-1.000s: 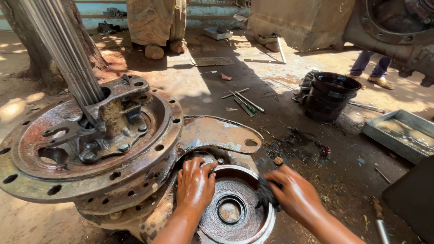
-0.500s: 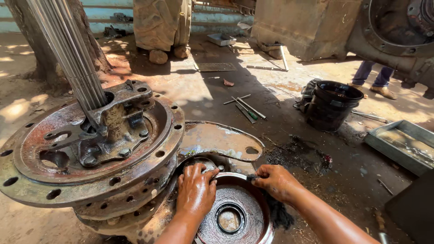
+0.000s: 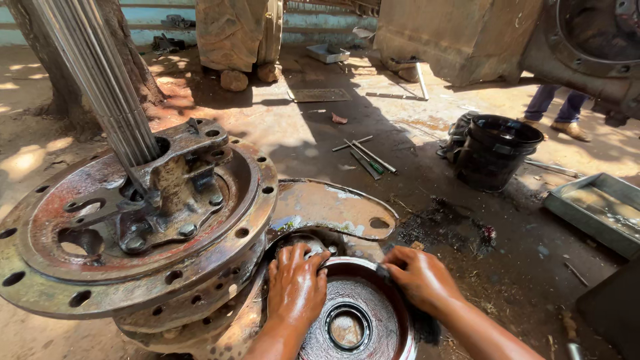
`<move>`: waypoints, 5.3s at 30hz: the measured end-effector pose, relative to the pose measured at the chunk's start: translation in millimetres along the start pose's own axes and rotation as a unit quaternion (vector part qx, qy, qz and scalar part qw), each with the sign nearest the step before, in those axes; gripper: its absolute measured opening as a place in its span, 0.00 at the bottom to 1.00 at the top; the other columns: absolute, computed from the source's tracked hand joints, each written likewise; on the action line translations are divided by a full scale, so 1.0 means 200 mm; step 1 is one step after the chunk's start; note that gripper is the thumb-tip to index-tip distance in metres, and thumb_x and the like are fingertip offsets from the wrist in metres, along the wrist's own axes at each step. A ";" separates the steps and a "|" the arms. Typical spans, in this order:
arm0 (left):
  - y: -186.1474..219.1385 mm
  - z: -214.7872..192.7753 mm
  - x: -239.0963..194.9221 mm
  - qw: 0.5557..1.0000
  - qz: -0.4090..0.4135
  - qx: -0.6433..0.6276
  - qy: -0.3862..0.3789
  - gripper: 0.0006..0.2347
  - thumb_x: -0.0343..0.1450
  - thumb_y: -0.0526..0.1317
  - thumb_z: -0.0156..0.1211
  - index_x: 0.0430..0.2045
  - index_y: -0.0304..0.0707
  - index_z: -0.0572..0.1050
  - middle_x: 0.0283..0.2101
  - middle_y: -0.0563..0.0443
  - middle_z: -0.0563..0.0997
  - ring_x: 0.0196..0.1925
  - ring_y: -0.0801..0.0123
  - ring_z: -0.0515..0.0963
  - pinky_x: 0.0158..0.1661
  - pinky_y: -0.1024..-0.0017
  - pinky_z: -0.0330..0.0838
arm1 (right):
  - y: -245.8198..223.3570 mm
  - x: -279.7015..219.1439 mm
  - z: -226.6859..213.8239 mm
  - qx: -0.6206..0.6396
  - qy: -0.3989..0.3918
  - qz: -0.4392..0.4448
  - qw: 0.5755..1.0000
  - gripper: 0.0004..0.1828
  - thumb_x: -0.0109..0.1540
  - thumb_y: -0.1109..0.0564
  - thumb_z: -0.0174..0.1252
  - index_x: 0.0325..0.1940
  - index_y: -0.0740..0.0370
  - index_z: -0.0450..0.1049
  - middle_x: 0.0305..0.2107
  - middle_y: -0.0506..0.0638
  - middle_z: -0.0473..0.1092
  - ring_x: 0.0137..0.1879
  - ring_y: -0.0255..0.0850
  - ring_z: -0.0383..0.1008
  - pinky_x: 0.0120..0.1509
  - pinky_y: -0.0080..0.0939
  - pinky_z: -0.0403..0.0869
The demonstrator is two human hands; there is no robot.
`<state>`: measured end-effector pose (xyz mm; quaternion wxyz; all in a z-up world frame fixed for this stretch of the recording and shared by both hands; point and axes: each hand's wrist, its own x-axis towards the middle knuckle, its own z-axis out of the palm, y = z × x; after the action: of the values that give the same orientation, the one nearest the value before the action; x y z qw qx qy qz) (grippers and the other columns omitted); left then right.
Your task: The person cleans a large, greasy metal machinery part using a dark cloth. They repeatedly wipe the interior surfaces and edges of the component, which is positioned on the ground next to a vertical shaft.
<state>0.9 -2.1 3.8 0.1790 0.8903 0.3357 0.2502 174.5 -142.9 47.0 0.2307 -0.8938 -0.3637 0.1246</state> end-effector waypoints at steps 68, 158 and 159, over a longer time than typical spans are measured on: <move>-0.04 0.07 -0.01 0.999 0.013 -0.017 0.036 0.14 0.67 0.42 0.65 0.47 0.56 0.81 0.56 0.52 0.72 0.66 0.55 0.64 0.63 0.40 0.58 | 0.18 -0.55 0.03 -0.066 -0.003 0.033 0.997 0.12 0.64 0.45 0.61 0.43 0.53 0.77 0.38 0.48 0.73 0.45 0.47 0.78 0.50 0.50 0.75; -0.23 0.27 0.07 0.994 0.010 -0.079 0.070 0.12 0.73 0.45 0.57 0.46 0.67 0.85 0.57 0.59 0.77 0.67 0.60 0.69 0.69 0.57 0.63 | -0.25 -0.44 0.38 0.241 0.042 -0.126 0.961 0.18 0.61 0.49 0.57 0.53 0.56 0.78 0.40 0.53 0.80 0.45 0.43 0.81 0.51 0.43 0.75; -0.24 0.30 0.05 0.993 0.016 -0.095 0.069 0.12 0.70 0.45 0.59 0.45 0.64 0.85 0.56 0.58 0.77 0.66 0.59 0.68 0.67 0.57 0.61 | -0.22 -0.49 0.39 0.239 -0.004 -0.152 0.959 0.20 0.61 0.48 0.57 0.55 0.56 0.77 0.40 0.54 0.80 0.45 0.43 0.81 0.51 0.43 0.75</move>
<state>17.2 30.0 -64.9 0.2354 0.8553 0.3073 0.3445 48.8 -158.4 7.5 0.4522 -0.7461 -0.4562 0.1751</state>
